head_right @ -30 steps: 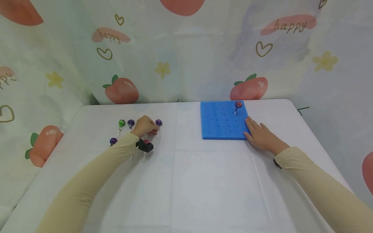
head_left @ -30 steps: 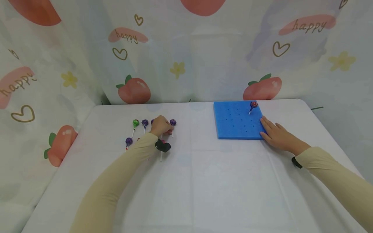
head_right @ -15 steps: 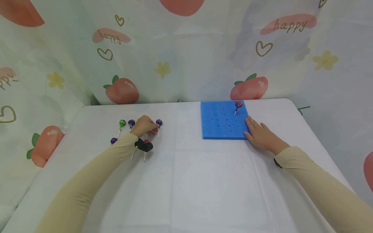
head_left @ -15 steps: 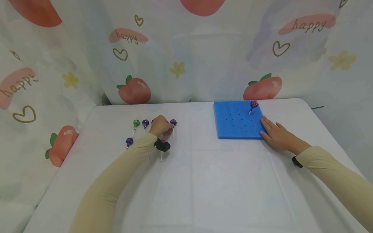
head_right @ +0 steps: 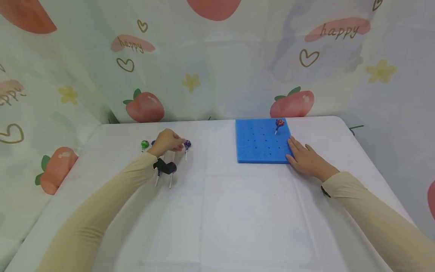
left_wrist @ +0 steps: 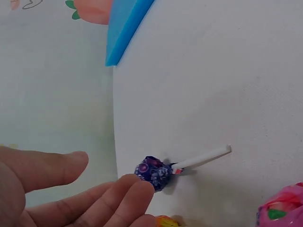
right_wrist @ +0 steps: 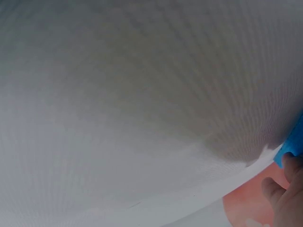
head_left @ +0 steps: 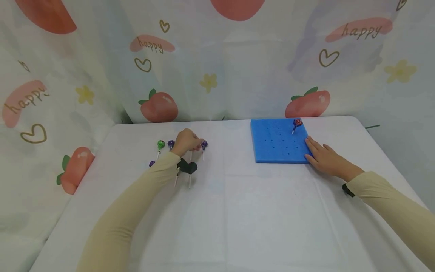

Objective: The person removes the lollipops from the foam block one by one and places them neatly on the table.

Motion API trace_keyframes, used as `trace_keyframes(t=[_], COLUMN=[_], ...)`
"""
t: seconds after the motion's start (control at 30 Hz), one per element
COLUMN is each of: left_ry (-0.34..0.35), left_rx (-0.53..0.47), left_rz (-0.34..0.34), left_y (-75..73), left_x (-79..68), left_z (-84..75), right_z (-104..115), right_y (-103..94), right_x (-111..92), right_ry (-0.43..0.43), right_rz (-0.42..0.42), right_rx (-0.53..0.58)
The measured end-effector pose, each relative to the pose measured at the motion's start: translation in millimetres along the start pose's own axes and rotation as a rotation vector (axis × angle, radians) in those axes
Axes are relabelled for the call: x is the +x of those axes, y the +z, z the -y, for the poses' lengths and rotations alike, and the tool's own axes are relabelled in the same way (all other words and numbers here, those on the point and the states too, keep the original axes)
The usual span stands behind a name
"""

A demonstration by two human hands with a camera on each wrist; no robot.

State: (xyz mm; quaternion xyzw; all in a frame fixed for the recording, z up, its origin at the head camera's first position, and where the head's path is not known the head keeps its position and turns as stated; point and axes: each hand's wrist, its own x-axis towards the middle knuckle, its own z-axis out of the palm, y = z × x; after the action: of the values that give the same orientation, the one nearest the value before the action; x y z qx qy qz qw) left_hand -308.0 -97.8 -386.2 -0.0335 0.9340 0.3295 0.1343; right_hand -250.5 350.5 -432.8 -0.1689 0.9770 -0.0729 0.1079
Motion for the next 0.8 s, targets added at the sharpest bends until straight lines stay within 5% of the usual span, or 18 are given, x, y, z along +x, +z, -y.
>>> trace_keyframes(t=[0.3, 0.8], left_ry=[0.263, 0.621], left_rx=[0.037, 0.302], left_rz=[-0.111, -0.253], left_y=[2.0, 46.0], left_x=[1.5, 33.7], left_z=[-17.4, -61.5], right_z=[-2.2, -0.4], right_y=[2.8, 2.0], right_x=[-1.1, -2.9], right_ry=[0.002, 0.017], right_rz=[-0.011, -0.014], right_rx=[-0.004, -0.002])
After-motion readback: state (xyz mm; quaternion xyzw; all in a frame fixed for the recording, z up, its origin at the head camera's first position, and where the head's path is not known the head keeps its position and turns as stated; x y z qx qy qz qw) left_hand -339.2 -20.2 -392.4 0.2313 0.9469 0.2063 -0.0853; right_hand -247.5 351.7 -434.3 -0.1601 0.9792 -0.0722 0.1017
